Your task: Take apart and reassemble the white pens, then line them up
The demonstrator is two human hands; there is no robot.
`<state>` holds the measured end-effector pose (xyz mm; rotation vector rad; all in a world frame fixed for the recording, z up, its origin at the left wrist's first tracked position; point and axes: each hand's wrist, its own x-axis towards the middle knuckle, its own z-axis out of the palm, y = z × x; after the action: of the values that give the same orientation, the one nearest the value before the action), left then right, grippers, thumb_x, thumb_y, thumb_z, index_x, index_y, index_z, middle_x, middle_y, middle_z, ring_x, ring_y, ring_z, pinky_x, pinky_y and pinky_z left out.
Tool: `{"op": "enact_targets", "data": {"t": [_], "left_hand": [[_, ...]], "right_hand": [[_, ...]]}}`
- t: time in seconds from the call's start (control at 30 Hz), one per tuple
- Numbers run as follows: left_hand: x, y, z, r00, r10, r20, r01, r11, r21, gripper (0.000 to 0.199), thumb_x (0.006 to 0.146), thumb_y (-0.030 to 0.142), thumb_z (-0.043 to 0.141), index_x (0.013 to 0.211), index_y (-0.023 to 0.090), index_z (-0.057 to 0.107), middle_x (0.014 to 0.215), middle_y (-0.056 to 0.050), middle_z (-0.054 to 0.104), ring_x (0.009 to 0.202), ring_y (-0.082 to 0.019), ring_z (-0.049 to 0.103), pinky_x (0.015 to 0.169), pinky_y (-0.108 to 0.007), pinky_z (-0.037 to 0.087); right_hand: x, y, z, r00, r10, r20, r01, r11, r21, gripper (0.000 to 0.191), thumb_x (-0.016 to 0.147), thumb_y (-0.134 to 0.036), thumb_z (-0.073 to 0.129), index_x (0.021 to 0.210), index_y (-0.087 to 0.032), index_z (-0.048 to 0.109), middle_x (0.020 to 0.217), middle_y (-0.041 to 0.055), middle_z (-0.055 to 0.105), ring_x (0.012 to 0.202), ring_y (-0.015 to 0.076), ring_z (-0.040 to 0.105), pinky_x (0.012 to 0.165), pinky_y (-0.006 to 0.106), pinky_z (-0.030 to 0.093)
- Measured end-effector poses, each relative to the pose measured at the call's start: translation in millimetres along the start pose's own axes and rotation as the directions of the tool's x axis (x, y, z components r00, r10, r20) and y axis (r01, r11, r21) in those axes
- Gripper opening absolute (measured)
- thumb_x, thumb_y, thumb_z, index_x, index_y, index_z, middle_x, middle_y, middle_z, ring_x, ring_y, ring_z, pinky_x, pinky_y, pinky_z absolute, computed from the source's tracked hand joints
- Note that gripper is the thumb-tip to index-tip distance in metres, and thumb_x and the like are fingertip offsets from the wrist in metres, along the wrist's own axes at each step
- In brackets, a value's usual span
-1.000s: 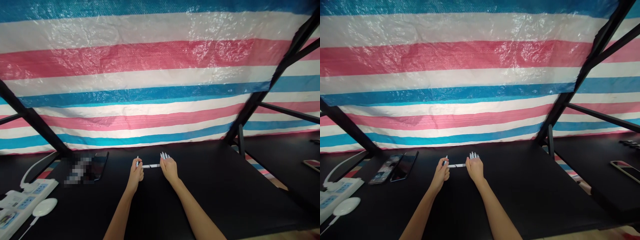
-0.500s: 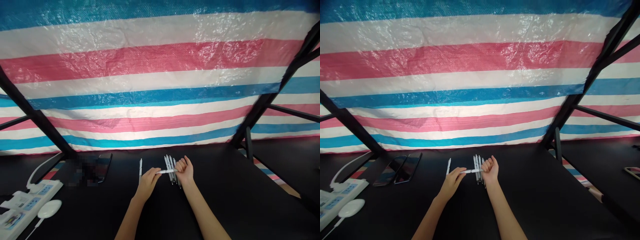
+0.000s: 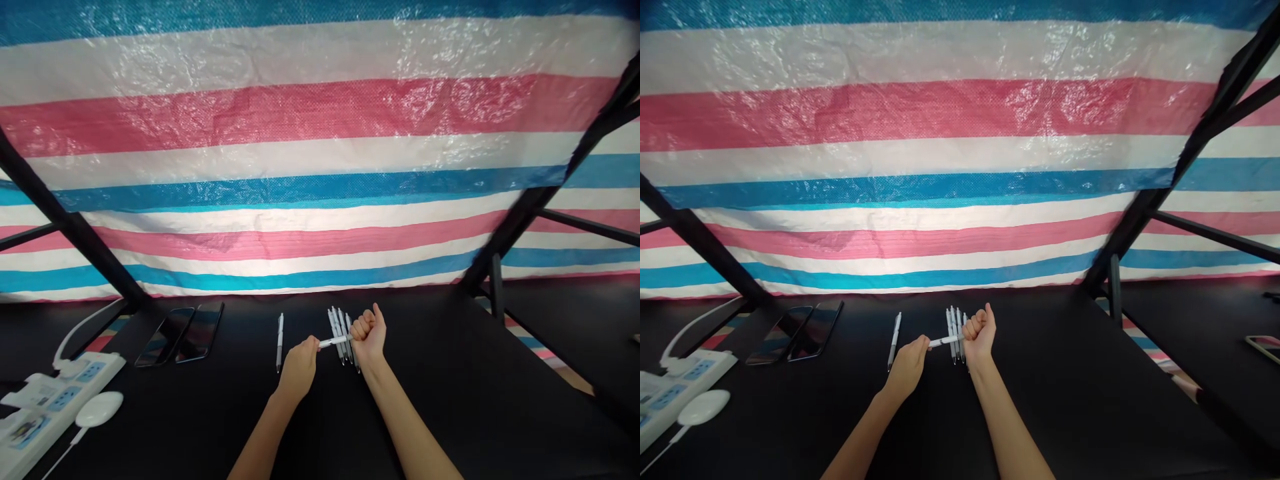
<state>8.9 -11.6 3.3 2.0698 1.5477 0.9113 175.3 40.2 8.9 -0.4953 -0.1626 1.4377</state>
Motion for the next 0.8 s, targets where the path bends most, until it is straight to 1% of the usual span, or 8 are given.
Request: {"op": "enact_targets", "data": {"t": [0.13,0.2,0.3,0.4,0.5,0.63,0.73,0.8], "left_hand": [[3,-4,-0.1,0.987,-0.159,0.016,0.157,0.945,-0.287,0.047,0.091,0.046,0.028,0.061,0.018,0.052,0.047,0.004,0.04,0.044,-0.012,0.043,0.048,-0.024,0.032],[5,-6,-2.6,0.976,-0.217,0.023,0.207,0.885,-0.417,0.047,0.088,0.051,0.031,0.066,0.017,0.056,0.048,0.005,0.038,0.04,-0.01,0.039,0.044,-0.023,0.03],[9,-10,-10.3,0.972,-0.227,-0.056,0.168,0.844,-0.509,0.043,0.086,0.051,0.037,0.085,0.016,0.062,0.061,0.003,0.05,0.042,-0.009,0.044,0.047,-0.023,0.035],[12,-15,-18.6,0.959,-0.245,-0.141,0.132,0.831,-0.541,0.042,0.082,0.051,0.045,0.097,0.017,0.064,0.07,-0.001,0.06,0.051,-0.011,0.052,0.052,-0.024,0.039],[13,-20,-23.5,0.957,-0.238,-0.162,0.119,0.839,-0.531,0.042,0.081,0.05,0.048,0.098,0.016,0.064,0.059,0.0,0.057,0.056,-0.014,0.055,0.056,-0.025,0.041],[13,-25,-26.2,0.961,-0.221,-0.167,0.106,0.85,-0.515,0.043,0.081,0.05,0.048,0.099,0.015,0.065,0.056,0.001,0.056,0.055,-0.014,0.055,0.055,-0.025,0.04],[14,-27,-27.4,0.95,-0.238,-0.203,0.102,0.849,-0.518,0.044,0.081,0.051,0.048,0.1,0.015,0.065,0.055,0.001,0.056,0.056,-0.015,0.057,0.056,-0.025,0.041],[14,-27,-27.7,0.945,-0.245,-0.216,0.101,0.849,-0.518,0.043,0.081,0.051,0.048,0.1,0.015,0.065,0.056,0.001,0.057,0.057,-0.015,0.058,0.057,-0.026,0.042]], "right_hand": [[-2,2,1,0.991,0.005,0.133,0.012,0.992,-0.127,0.038,0.075,-0.046,0.061,0.052,-0.02,0.045,0.036,-0.0128,0.017,0.03,0.0044,0.012,0.029,0.018,0.016],[-2,4,4,0.984,-0.006,0.176,0.053,0.963,-0.264,0.031,0.07,-0.046,0.067,0.06,-0.019,0.056,0.039,-0.0111,0.028,0.034,0.0047,0.026,0.034,0.018,0.027],[-2,5,6,0.979,-0.059,0.195,0.163,0.799,-0.579,0.029,0.062,-0.042,0.075,0.075,-0.018,0.066,0.061,-0.0029,0.055,0.055,0.0095,0.051,0.051,0.021,0.04],[-1,3,2,0.98,-0.018,0.2,0.174,0.578,-0.797,0.037,0.068,-0.054,0.067,0.073,-0.018,0.067,0.054,-0.0022,0.053,0.048,0.0103,0.044,0.044,0.022,0.032],[-1,0,-1,0.971,0.038,0.235,0.191,0.463,-0.865,0.05,0.072,-0.064,0.057,0.056,-0.017,0.057,0.039,-0.006,0.036,0.038,0.0074,0.03,0.04,0.022,0.023],[-4,-5,1,0.943,0.145,0.301,0.209,0.449,-0.869,0.043,0.069,-0.058,0.064,0.059,-0.018,0.054,0.042,-0.0074,0.038,0.038,0.0063,0.03,0.039,0.02,0.023],[-6,-8,3,0.923,0.131,0.362,0.256,0.494,-0.831,0.033,0.064,-0.044,0.075,0.08,-0.018,0.062,0.057,-0.0056,0.051,0.044,0.0066,0.04,0.044,0.019,0.033],[-7,-8,3,0.916,0.123,0.382,0.271,0.511,-0.816,0.042,0.06,-0.037,0.078,0.095,-0.02,0.063,0.073,-0.0023,0.059,0.051,0.0071,0.047,0.049,0.02,0.039]]}}
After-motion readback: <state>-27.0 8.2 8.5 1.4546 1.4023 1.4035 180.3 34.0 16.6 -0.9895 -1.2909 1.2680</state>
